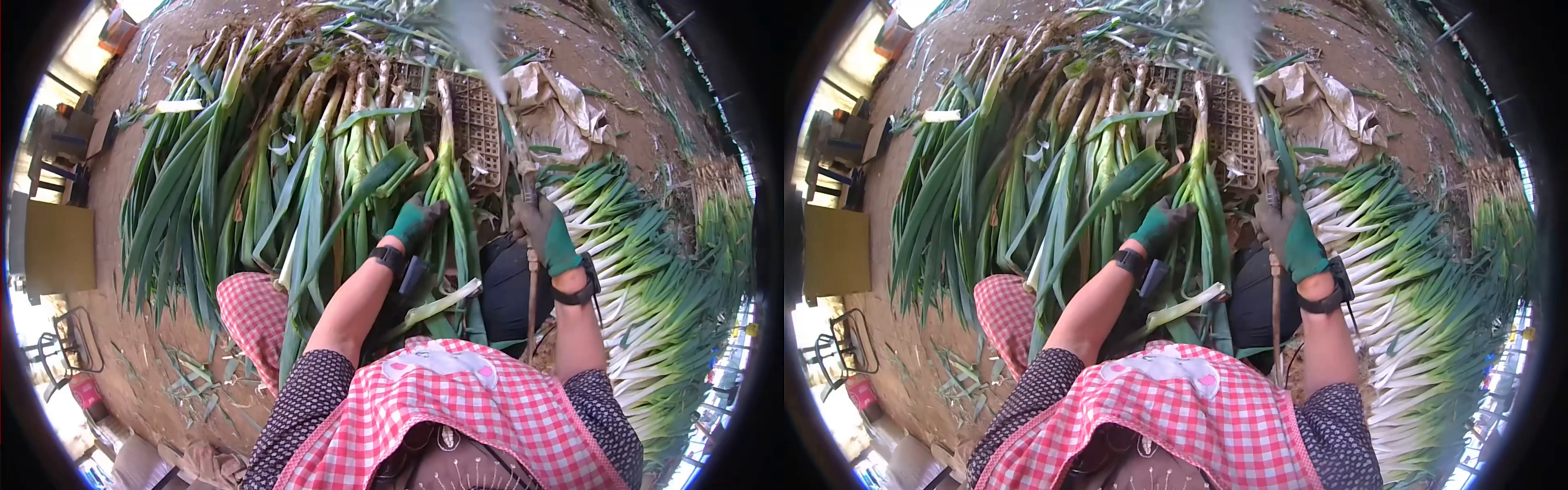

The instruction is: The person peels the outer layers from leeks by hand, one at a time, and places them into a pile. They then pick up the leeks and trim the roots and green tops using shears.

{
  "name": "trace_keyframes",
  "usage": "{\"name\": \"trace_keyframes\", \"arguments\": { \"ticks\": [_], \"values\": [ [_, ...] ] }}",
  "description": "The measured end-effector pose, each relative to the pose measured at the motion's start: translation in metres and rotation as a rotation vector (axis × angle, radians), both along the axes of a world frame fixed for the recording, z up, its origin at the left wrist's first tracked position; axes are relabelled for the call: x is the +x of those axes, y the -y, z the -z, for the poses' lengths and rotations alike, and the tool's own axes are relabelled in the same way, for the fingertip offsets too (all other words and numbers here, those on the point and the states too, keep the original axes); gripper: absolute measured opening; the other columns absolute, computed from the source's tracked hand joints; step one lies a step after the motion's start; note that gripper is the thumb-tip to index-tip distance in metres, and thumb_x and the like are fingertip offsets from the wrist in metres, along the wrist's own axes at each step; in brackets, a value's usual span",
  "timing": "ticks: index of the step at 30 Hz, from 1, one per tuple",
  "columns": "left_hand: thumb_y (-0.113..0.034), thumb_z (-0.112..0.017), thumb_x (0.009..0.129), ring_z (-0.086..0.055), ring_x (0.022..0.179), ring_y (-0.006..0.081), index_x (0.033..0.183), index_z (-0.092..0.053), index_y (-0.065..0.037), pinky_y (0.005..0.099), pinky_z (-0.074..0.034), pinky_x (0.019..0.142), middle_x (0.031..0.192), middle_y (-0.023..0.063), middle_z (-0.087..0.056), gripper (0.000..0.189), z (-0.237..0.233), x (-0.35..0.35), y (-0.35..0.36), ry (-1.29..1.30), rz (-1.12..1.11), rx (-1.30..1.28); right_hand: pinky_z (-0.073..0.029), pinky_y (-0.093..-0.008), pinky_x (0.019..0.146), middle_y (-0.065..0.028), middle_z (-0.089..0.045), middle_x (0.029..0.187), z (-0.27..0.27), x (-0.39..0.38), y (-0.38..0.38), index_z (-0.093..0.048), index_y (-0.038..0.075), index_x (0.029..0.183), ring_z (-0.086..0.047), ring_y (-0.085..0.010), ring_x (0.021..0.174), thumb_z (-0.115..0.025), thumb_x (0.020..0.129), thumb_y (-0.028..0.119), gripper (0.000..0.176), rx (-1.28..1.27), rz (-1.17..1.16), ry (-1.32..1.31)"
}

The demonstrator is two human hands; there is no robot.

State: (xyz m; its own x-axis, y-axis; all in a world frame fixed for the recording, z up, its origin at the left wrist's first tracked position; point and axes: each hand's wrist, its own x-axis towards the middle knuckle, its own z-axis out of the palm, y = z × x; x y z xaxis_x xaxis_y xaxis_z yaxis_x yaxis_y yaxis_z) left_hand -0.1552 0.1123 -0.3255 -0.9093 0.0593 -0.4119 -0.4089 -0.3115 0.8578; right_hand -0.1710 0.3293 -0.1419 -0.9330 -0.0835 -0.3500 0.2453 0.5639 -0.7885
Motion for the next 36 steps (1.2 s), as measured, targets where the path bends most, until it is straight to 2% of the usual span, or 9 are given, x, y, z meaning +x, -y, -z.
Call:
{"name": "trace_keyframes", "arguments": {
  "ticks": [3,7,14,16,22,24,26,31,36],
  "values": [
    [-0.036,-0.071,0.084,-0.066,0.09,0.0311,0.116,-0.059,0.003,0.0391,-0.052,0.082,0.104,0.021,-0.067,0.052,0.06,0.009,0.005,-0.157,0.033,-0.269,-0.045,-0.0268,0.052,-0.0033,-0.06,0.068,-0.018,-0.005,0.007,-0.059,0.004,0.088,-0.058,-0.0127,0.059,-0.06,0.09,0.037,0.033,-0.055,0.051,0.108],
    [-0.041,-0.069,0.083,-0.064,0.096,0.0418,0.117,-0.058,0.003,0.0431,-0.051,0.086,0.106,0.0287,-0.065,0.057,0.057,0.008,0.01,-0.046,0.08,-0.392,-0.045,-0.0261,0.055,-0.0035,-0.061,0.07,-0.025,-0.003,0.004,-0.059,0.003,0.091,-0.057,-0.0124,0.06,-0.058,0.089,0.031,0.028,-0.186,-0.031,0.129],
    [-0.043,-0.069,0.082,-0.065,0.095,0.0425,0.11,-0.063,0.004,0.044,-0.052,0.083,0.101,0.0284,-0.067,0.055,0.052,0.013,0.004,-0.052,0.014,-0.489,-0.044,-0.0246,0.056,-0.0051,-0.061,0.072,-0.042,0.012,0.014,-0.056,-0.002,0.112,-0.057,-0.0125,0.062,-0.052,0.089,0.024,0.035,-0.301,-0.158,0.042],
    [-0.037,-0.074,0.082,-0.063,0.091,0.0222,0.12,-0.059,0.004,0.0352,-0.052,0.081,0.106,0.0175,-0.067,0.059,0.071,0.009,0.004,-0.044,0.022,-0.399,-0.044,-0.0245,0.056,-0.0051,-0.061,0.072,-0.051,0.015,0.019,-0.056,-0.002,0.112,-0.057,-0.0125,0.062,-0.052,0.089,0.024,0.034,-0.308,-0.169,0.053],
    [-0.052,-0.072,0.079,-0.065,0.091,0.0308,0.117,-0.059,0.009,0.0388,-0.052,0.08,0.103,0.0244,-0.067,0.073,0.039,0.016,0.007,-0.017,0.084,-0.562,-0.045,-0.0251,0.056,-0.0056,-0.061,0.072,-0.056,0.021,0.026,-0.057,0.001,0.112,-0.057,-0.0129,0.062,-0.055,0.088,0.022,0.032,-0.283,-0.308,0.014],
    [-0.047,-0.071,0.081,-0.065,0.085,0.0282,0.116,-0.06,0.008,0.0386,-0.052,0.075,0.1,0.0217,-0.068,0.066,0.024,0.018,0.007,0.063,0.094,-0.481,-0.045,-0.0252,0.056,-0.0056,-0.062,0.073,-0.056,0.022,0.027,-0.058,0.001,0.111,-0.057,-0.0128,0.062,-0.056,0.087,0.022,0.031,-0.324,-0.356,0.047],
    [-0.042,-0.068,0.085,-0.062,0.077,0.0216,0.113,-0.063,0.003,0.0356,-0.052,0.07,0.094,0.0169,-0.068,0.053,0.07,0.014,-0.001,-0.028,0.041,-0.468,-0.046,-0.0246,0.057,-0.0047,-0.062,0.073,-0.062,0.026,0.033,-0.06,0.0,0.11,-0.057,-0.0111,0.062,-0.057,0.087,0.018,0.029,-0.372,-0.383,0.076],
    [-0.048,-0.068,0.085,-0.059,0.065,0.0198,0.105,-0.065,0.004,0.0371,-0.05,0.061,0.077,0.0134,-0.066,0.056,0.048,0.016,0.004,0.052,0.136,-0.513,-0.043,-0.0229,0.057,-0.0031,-0.062,0.071,-0.073,0.028,0.047,-0.061,-0.002,0.109,-0.053,-0.0077,0.061,-0.056,0.087,0.009,0.025,-0.387,-0.43,0.138],
    [-0.052,-0.069,0.083,-0.062,0.071,0.0218,0.11,-0.063,0.005,0.0372,-0.051,0.064,0.084,0.0154,-0.067,0.063,0.046,0.016,0.004,0.06,0.108,-0.489,-0.042,-0.0226,0.055,-0.0022,-0.062,0.07,-0.074,0.029,0.057,-0.062,-0.002,0.108,-0.052,-0.0073,0.059,-0.057,0.085,0.008,0.025,-0.365,-0.446,0.129]
  ]
}}
